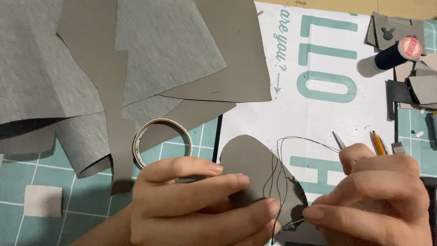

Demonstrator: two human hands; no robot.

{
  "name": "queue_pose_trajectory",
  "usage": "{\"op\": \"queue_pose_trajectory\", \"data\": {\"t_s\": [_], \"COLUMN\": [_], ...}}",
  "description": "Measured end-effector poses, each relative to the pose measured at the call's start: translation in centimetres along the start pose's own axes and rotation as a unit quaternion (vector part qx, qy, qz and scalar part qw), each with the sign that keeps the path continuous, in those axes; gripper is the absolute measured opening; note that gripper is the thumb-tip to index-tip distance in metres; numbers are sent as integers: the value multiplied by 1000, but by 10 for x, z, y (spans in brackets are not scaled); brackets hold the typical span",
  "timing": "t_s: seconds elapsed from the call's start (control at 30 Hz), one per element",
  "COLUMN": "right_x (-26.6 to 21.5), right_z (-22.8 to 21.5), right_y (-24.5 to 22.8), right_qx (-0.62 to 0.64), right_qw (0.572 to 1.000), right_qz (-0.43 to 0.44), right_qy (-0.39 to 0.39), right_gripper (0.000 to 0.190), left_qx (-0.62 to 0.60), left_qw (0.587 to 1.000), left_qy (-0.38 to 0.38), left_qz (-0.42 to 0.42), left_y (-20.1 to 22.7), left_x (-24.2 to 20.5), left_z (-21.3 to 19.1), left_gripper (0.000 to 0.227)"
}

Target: Hand-sewing the edges of a small grey rabbit face made of felt on a crafting table.

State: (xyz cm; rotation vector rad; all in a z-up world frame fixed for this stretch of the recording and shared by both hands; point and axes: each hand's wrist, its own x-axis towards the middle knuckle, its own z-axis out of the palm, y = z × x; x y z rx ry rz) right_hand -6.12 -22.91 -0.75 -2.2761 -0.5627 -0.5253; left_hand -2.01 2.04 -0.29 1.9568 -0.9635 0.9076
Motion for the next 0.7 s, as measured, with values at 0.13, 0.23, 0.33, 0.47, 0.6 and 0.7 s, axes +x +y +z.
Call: {"op": "queue_pose_trajectory", "data": {"t_s": [0.13, 0.23, 0.33, 0.47, 0.6, 0.7], "right_x": [3, 2, 3, 3, 3, 5], "right_z": [-5, 0, -4, -5, -3, -5], "right_y": [10, 1, 4, -1, -2, -2], "right_qx": [2, 12, 6, -5, -1, -9], "right_qw": [999, 1000, 999, 1000, 1000, 999], "right_qz": [-37, -11, -24, 5, 3, 4], "right_qy": [-26, -2, -23, -29, -30, -33], "right_gripper": [16, 11, 12, 13, 17, 17], "left_qx": [1, 11, -2, -3, 1, -4], "left_qw": [1000, 1000, 999, 1000, 1000, 999], "left_qy": [13, 11, -14, -9, -17, -36], "left_qz": [12, 16, 31, 22, 24, 23], "left_y": [-2, -1, -4, -3, -4, -3], "left_x": [0, 3, 1, 4, 4, 5], "left_z": [2, 3, -1, 0, -2, -5], "left_gripper": [15, 18, 16, 21, 24, 26]}}
